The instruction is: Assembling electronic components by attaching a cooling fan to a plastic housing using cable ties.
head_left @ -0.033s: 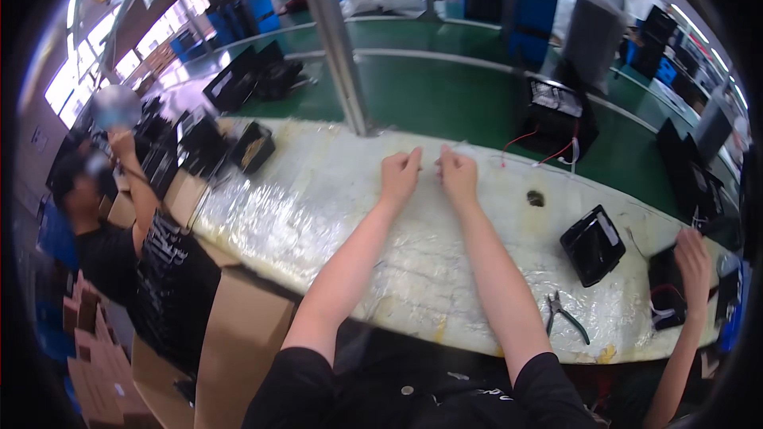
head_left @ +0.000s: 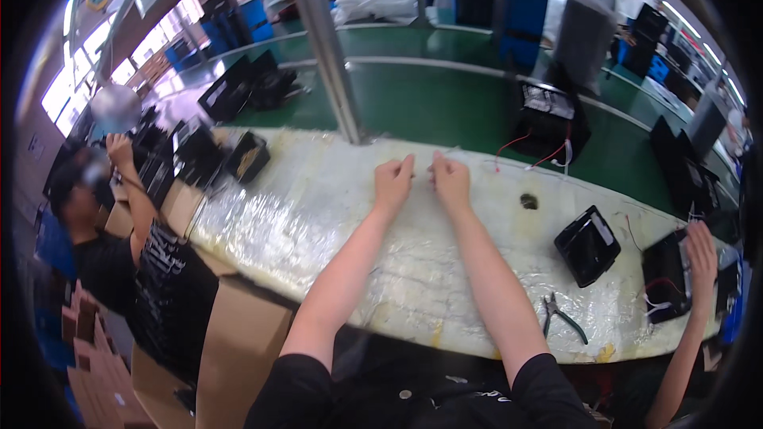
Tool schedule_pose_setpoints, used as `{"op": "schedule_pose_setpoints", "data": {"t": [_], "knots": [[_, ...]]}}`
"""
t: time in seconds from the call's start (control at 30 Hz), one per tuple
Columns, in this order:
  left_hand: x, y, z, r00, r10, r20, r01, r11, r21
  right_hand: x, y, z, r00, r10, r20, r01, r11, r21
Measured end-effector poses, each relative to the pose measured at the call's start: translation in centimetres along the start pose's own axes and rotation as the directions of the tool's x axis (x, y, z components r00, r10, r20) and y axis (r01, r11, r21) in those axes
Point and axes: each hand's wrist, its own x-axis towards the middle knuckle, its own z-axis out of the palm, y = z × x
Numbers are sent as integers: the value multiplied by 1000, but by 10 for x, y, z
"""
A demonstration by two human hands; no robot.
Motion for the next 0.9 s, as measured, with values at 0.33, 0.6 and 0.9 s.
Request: {"op": "schedule_pose_setpoints", "data": {"t": [0.33,0.6,0.9], "knots": [[-5,-1,-4,997,81,-2,-79,977,197,-2,17,1,1000,1,4,-2,997,76],[-6,13,9,994,-110,5,110,992,-66,-2,-2,0,997,-40,-66,41,999,0],[-14,18,10,988,-135,78,143,984,-103,-12,-13,-7,998,-56,-26,56,998,-3]]}}
